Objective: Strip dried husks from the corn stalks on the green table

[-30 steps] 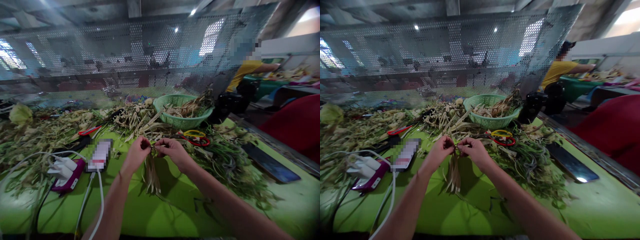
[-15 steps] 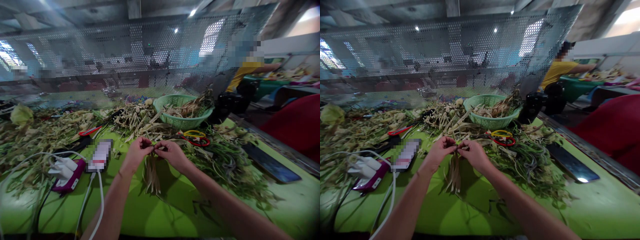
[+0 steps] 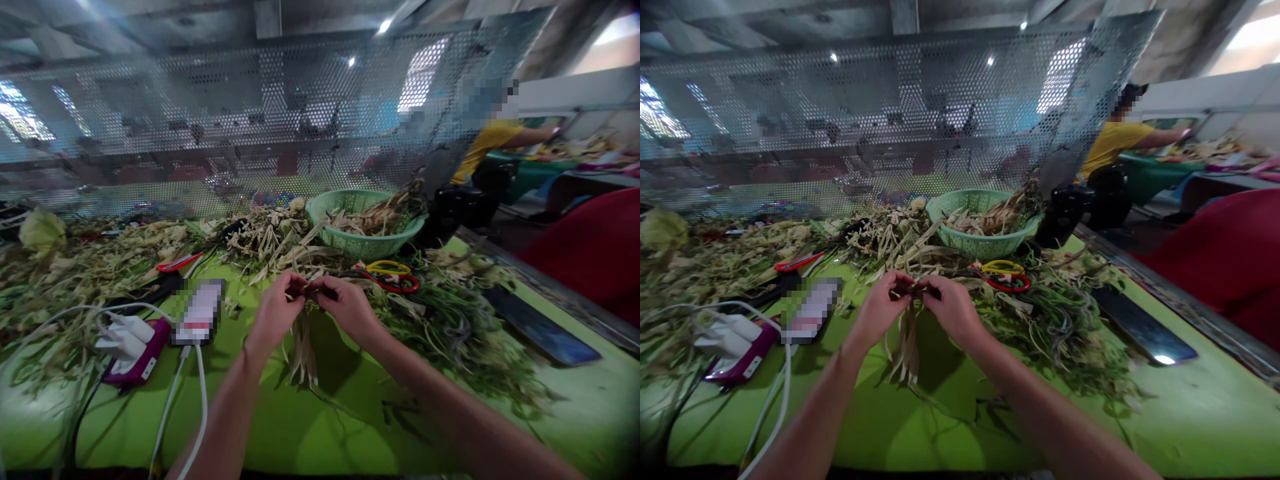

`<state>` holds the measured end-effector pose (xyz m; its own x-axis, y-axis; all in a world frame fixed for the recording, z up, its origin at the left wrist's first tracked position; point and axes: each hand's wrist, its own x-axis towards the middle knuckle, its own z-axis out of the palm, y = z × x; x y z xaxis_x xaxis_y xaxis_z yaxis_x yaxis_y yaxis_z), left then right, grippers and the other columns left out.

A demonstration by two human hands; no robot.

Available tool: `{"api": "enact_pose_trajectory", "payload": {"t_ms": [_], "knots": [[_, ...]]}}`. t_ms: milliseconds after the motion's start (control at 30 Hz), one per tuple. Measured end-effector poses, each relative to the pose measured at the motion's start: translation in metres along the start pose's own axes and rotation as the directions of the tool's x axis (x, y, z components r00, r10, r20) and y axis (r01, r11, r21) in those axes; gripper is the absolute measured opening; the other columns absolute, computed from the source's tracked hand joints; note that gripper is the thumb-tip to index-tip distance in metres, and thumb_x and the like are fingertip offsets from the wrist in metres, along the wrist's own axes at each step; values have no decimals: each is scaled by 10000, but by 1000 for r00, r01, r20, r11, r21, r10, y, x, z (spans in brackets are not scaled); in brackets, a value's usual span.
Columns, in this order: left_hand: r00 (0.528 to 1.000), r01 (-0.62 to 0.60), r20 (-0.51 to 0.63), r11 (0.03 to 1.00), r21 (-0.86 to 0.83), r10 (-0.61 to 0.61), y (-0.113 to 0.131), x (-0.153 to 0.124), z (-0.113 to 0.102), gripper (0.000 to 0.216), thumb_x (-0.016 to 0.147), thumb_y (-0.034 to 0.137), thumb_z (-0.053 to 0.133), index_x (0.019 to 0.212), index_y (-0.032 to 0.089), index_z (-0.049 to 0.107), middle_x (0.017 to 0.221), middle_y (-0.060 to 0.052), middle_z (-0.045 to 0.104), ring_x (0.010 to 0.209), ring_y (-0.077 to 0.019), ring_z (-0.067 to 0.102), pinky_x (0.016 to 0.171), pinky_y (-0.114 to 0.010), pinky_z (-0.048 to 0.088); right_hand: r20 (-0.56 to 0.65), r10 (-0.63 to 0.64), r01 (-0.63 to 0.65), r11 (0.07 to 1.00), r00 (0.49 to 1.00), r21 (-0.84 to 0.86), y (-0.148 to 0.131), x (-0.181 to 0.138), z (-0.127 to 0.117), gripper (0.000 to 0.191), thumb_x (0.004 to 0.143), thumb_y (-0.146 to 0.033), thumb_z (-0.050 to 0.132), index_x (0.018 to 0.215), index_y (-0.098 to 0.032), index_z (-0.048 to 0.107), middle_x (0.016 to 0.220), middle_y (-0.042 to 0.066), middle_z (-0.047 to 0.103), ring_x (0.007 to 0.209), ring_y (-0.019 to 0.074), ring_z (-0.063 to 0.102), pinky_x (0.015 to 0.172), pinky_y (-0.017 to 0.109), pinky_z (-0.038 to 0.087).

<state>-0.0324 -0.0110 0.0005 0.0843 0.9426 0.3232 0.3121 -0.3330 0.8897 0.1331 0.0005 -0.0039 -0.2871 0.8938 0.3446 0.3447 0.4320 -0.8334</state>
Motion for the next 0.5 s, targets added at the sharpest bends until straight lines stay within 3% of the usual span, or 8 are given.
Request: {"api": "enact_pose_trajectory", "payload": {"t_ms": [233,500], "knots": [[1000,5,-2,999,34,-5,-1,-1,0,271,684,33,565,909,181,594,848,-14,663,777,-136,622,735,-261,479,-8,-151,141,941,988,-307,-8,-3,-3,148,801,-150,539,847,-223,659,841,36,667,764,183,587,692,277,408],[996,84,-10,994,75,-83,5,-2,0,193,695,91,599,871,170,603,813,-22,672,741,-142,623,725,-275,481,-15,-131,119,937,991,-329,-7,-4,-2,102,825,-190,535,852,-218,630,826,26,663,736,178,581,671,267,396]]}}
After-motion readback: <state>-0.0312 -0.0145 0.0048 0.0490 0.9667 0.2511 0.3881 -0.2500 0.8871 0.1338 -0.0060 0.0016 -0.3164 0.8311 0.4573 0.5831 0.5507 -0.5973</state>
